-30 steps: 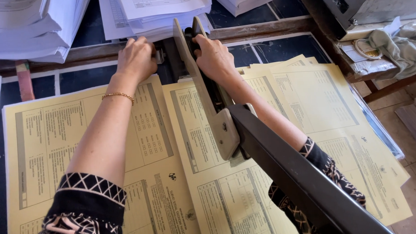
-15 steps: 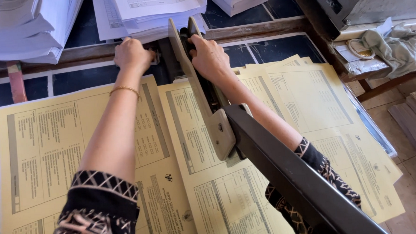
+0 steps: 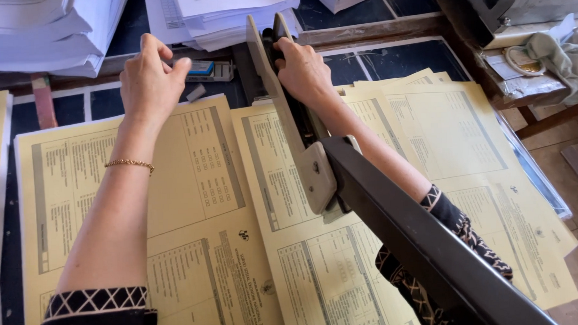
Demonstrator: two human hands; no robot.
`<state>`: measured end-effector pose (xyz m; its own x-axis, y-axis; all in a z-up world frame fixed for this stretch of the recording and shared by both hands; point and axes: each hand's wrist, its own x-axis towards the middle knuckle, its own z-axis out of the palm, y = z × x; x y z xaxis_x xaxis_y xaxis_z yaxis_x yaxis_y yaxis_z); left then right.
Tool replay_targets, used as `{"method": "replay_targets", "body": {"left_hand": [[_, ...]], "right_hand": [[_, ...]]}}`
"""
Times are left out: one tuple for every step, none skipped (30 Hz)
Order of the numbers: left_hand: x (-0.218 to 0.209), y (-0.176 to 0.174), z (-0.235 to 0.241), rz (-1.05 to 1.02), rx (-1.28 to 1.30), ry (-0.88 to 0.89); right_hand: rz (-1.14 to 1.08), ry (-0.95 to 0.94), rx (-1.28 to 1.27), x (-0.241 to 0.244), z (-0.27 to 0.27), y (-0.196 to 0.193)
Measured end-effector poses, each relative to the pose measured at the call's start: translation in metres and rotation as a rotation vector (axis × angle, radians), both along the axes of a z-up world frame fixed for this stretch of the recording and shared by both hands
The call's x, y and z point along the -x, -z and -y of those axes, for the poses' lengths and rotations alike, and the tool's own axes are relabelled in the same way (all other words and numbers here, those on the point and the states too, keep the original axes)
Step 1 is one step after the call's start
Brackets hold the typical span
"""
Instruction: Gathering multiple sheets of paper, aligning them, and using a heavy-duty stapler to bind them into sets.
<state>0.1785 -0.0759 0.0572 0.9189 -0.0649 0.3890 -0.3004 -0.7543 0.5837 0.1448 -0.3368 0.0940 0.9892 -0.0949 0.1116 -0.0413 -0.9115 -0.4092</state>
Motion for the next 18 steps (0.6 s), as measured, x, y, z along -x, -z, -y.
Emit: {"method": "replay_targets", "body": {"left_hand": [[0.003, 0.000, -0.002, -0.001, -0.002, -0.004], [0.005, 0.000, -0.003, -0.033, -0.019, 0.094], [0.007, -0.001, -0.004, -0.065, -0.035, 0.192], [0.010, -0.005, -0.002, -0.063, -0.036, 0.193], [0.013, -0.009, -0.001, -0.179, -0.134, 0.232], [0.017, -0.012, 0.002, -0.295, -0.232, 0.273], [0.015, -0.008, 0.005, -0.293, -0.232, 0.275], [0.014, -0.003, 0.007, -0.290, -0.290, 0.239], [0.014, 0.002, 0.009, -0.286, -0.348, 0.202], [0.007, 0.018, 0.010, -0.285, -0.348, 0.201], [0.000, 0.034, 0.012, -0.171, -0.374, 0.175], [-0.009, 0.049, 0.014, -0.054, -0.399, 0.151], [-0.012, 0.054, 0.013, -0.051, -0.398, 0.152], [-0.015, 0.058, 0.013, -0.021, -0.360, 0.136], [-0.019, 0.063, 0.014, 0.008, -0.322, 0.120], [-0.017, 0.061, 0.013, 0.010, -0.321, 0.124], [-0.015, 0.060, 0.012, 0.052, -0.267, 0.117], [-0.012, 0.058, 0.009, 0.091, -0.215, 0.104]], "right_hand": [[-0.001, -0.004, -0.002, 0.000, 0.000, 0.001], [0.004, -0.007, -0.002, 0.000, 0.000, 0.002], [0.009, -0.010, -0.002, 0.000, 0.001, 0.002], [0.011, -0.009, -0.002, 0.000, 0.000, 0.001], [0.008, -0.006, -0.001, 0.000, -0.001, 0.001], [0.005, -0.001, 0.002, 0.001, -0.001, 0.000], [0.006, 0.001, 0.002, 0.001, 0.001, 0.001], [0.011, -0.001, 0.002, 0.000, 0.001, 0.002], [0.015, -0.002, 0.003, -0.001, 0.001, 0.003], [0.016, -0.003, 0.003, 0.000, 0.001, 0.003], [0.004, 0.004, 0.002, 0.000, 0.001, 0.002], [-0.007, 0.013, 0.002, 0.000, 0.001, 0.001], [-0.004, 0.015, 0.003, 0.001, 0.000, 0.001], [0.002, 0.014, -0.002, 0.001, 0.000, 0.000], [0.008, 0.012, -0.008, 0.002, 0.000, 0.000], [0.010, 0.017, -0.007, 0.002, 0.001, -0.001], [-0.001, 0.026, -0.014, 0.003, 0.000, -0.003], [-0.013, 0.030, -0.022, 0.004, -0.002, -0.004]]}}
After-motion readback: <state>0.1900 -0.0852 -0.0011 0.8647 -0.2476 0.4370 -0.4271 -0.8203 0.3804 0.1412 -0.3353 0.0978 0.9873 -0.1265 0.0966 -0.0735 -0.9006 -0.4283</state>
